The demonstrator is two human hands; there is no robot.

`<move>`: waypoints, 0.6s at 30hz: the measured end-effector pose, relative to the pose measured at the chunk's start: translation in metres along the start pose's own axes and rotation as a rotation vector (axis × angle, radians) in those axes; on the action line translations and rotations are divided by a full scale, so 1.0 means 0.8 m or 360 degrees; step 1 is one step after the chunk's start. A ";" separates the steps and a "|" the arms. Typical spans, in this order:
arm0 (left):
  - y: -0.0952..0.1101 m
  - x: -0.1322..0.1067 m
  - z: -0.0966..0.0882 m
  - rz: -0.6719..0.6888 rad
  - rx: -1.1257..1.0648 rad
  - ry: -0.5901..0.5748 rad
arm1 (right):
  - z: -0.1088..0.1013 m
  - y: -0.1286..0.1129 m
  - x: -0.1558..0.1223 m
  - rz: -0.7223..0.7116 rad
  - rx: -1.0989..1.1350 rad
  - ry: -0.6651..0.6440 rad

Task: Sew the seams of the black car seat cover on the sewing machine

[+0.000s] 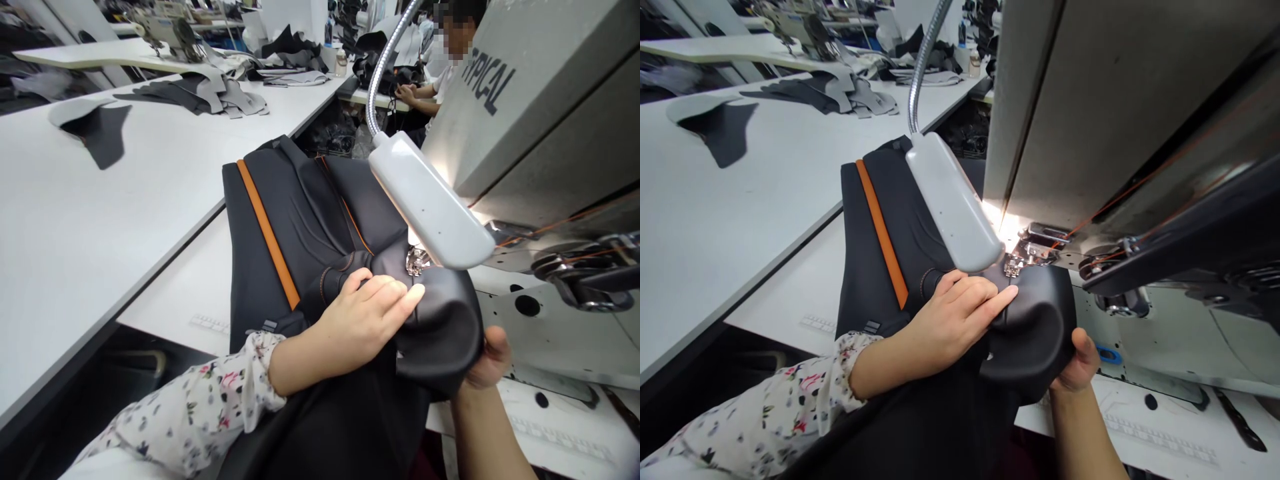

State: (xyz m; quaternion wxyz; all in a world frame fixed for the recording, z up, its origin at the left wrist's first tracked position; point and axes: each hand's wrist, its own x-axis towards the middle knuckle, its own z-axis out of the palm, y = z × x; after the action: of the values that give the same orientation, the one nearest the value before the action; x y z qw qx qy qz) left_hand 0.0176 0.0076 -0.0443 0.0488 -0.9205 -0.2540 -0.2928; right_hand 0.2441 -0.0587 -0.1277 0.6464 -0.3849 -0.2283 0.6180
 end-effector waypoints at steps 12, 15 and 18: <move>-0.003 0.009 0.002 0.0021 -0.0060 0.0116 | 0.007 -0.024 0.022 -0.0735 -0.0772 -0.0429; -0.004 0.008 0.006 0.0007 -0.0077 0.0165 | -0.019 -0.025 0.024 -0.0866 -0.0916 0.0038; -0.004 0.008 0.007 0.0008 -0.0116 0.0192 | -0.038 -0.040 0.027 -0.1283 -0.1343 0.0259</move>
State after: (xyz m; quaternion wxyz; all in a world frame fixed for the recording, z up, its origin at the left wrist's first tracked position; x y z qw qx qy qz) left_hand 0.0235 0.0150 -0.0454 0.0313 -0.9029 -0.2376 -0.3568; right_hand 0.2902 -0.0425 -0.1248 0.6366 -0.5379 -0.5326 0.1476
